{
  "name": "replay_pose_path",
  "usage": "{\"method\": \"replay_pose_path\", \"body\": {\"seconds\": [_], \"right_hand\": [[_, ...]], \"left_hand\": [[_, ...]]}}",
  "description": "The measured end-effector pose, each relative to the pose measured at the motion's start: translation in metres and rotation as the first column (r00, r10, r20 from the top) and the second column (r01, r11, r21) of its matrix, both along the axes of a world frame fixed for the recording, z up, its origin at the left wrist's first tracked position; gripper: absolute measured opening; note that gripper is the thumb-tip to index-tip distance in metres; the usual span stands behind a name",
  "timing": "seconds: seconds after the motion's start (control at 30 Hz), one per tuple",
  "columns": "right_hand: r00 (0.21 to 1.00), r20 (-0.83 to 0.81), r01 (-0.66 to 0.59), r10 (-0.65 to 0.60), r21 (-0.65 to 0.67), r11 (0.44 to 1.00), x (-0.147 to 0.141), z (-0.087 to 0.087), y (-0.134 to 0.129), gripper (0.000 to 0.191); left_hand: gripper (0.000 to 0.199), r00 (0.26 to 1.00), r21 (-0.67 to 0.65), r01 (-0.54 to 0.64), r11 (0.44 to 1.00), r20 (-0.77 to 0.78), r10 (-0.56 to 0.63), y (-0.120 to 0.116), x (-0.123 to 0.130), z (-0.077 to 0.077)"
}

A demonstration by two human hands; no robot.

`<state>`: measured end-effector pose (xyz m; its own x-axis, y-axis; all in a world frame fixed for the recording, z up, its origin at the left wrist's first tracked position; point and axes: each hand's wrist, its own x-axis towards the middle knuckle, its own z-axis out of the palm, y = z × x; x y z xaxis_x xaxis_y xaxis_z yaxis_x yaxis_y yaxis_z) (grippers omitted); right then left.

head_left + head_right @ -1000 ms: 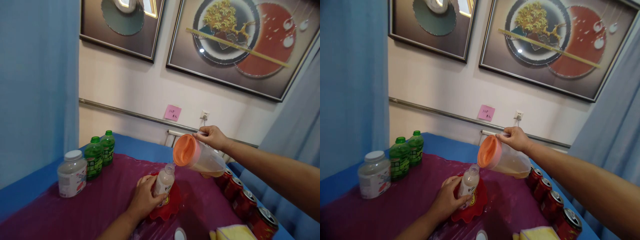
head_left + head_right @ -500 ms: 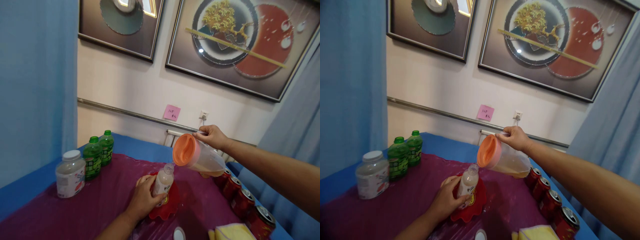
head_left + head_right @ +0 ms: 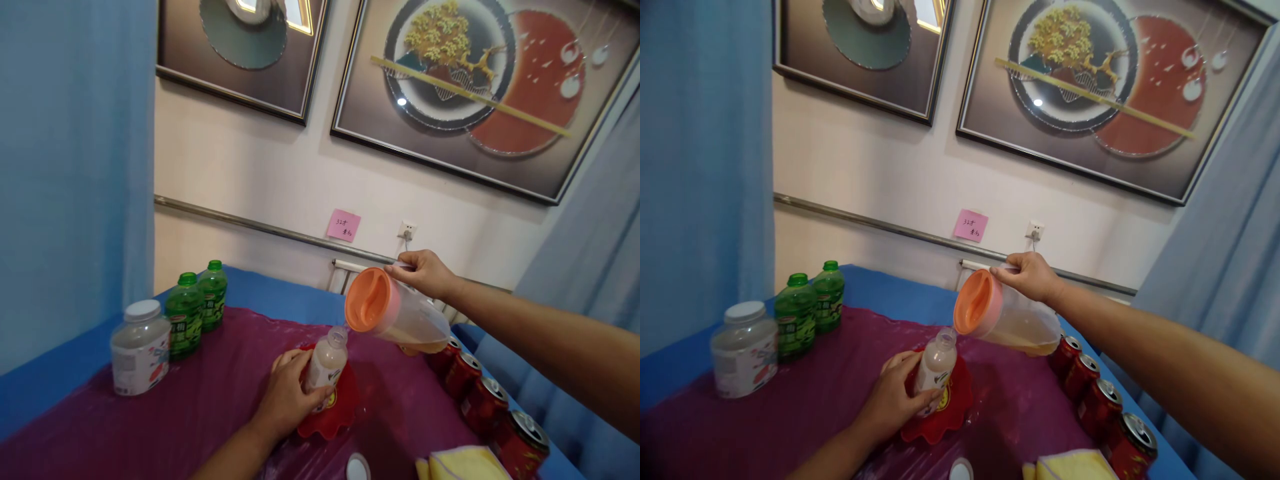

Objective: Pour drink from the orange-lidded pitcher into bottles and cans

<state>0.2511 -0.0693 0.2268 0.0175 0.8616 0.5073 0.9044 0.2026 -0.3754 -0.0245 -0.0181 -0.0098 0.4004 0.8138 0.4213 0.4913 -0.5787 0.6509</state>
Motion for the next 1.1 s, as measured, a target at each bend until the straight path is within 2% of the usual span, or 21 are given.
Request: {"method": "replay_pose_path", "body": {"seconds": [0.37,1.1], "right_hand": [[1.000,0.002,-0.001,0.001,-0.012,1.000,-0.0010,-0.0003,-0.0004,0.055],[1.000,0.010,-0.002,0.002,0.007,1.000,-0.0008,0.0022,-0.0017,0.051]], "left_hand": [[0.063,1.000,-0.043,0.024,0.999,-0.007,-0.025,-0.0024,0.0002,0.0053],[0.061,0.999,-0.050,0.044,0.998,0.001,-0.044,-0.0019,0.0003,0.0035]]}}
